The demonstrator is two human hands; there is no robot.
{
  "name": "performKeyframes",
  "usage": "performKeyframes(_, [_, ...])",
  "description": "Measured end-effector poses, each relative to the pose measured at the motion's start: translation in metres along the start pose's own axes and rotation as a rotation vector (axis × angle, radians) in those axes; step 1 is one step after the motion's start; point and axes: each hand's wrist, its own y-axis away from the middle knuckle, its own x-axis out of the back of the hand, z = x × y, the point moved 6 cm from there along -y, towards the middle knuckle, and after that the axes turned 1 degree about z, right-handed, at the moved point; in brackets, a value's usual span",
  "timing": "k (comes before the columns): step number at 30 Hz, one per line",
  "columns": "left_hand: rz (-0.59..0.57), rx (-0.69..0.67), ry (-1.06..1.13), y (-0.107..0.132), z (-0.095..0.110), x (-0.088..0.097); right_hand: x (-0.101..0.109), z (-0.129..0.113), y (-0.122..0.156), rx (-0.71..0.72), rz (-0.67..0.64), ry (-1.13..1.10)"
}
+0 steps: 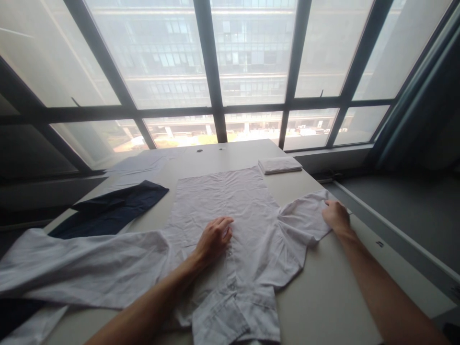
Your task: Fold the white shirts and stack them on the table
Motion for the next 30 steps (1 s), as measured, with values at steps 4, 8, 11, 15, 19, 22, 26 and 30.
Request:
performKeyframes(4, [0.001, -0.007, 0.000, 0.000, 0.000, 0.000, 0.016, -0.009, 0.000, 0.002, 0.107, -0.192])
performKeyframes(8, [0.008, -0.016, 0.003, 0.000, 0.001, 0.000, 0.053, -0.035, 0.011, 0.180, 0.389, -0.388])
performKeyframes(11, [0.008, -0.009, 0.003, 0.000, 0.000, -0.001, 0.076, -0.061, 0.030, 0.328, 0.494, -0.543])
performKeyframes(15, [0.000, 0.000, 0.000, 0.000, -0.002, -0.002, 0.089, -0.104, 0.064, 0.506, 0.444, -0.730])
performKeyframes(19, [-0.002, -0.004, 0.009, 0.000, -0.003, -0.003, 0.076, -0.148, 0.095, 0.697, 0.090, -0.889])
performKeyframes(22, [0.004, -0.009, 0.016, 0.000, -0.003, -0.003, 0.061, -0.160, 0.103, 0.755, -0.127, -0.923])
performKeyframes(26, [0.003, -0.009, 0.019, 0.000, -0.004, -0.003, 0.054, -0.125, 0.072, 0.523, 0.091, -0.796])
performKeyframes(30, [-0.001, -0.009, 0.021, 0.000, -0.005, -0.005, 0.036, -0.071, 0.034, 0.295, 0.196, -0.402])
